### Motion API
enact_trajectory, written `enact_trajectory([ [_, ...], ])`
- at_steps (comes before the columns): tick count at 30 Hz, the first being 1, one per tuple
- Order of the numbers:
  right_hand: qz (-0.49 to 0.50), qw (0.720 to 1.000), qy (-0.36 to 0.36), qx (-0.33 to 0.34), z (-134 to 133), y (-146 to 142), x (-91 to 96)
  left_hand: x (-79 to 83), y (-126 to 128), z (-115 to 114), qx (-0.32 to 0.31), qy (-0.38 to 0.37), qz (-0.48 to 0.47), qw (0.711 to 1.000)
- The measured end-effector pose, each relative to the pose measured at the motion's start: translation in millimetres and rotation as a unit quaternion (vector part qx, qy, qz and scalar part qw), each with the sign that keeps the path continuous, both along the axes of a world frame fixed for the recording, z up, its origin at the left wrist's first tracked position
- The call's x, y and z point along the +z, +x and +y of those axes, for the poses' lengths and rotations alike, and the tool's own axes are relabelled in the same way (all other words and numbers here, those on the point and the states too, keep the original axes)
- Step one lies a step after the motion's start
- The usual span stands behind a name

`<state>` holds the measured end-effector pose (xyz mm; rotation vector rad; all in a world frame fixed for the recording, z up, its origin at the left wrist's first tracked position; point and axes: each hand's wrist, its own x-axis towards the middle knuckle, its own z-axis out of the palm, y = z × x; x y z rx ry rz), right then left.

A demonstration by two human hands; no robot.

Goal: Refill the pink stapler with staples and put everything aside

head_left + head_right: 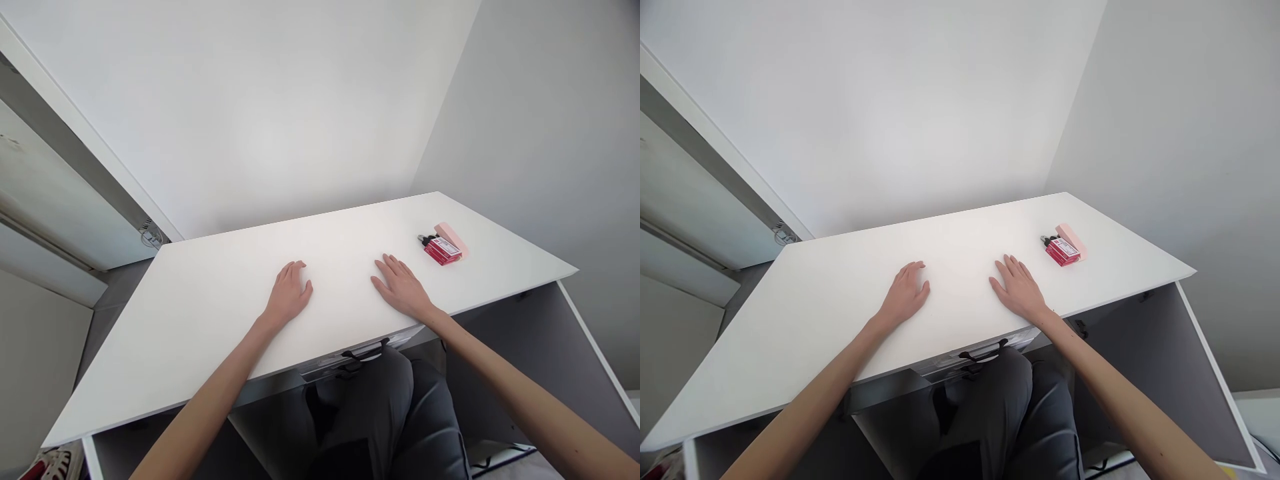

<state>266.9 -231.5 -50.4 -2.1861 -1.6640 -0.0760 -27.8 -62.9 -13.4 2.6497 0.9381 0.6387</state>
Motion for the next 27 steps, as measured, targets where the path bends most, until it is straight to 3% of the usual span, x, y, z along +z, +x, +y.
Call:
enact_trajectory([
  [13, -0.002, 1.000, -0.012, -0.006, -7, -18, -1.9, -1.0, -5, -2, -0.013, -0.009, -0.009, 1.000],
  [27, -0.013, 0.998, -0.053, -0.018, -8, -19, 11.9, 1.6, 0, -3, -0.017, -0.008, 0.001, 1.000],
])
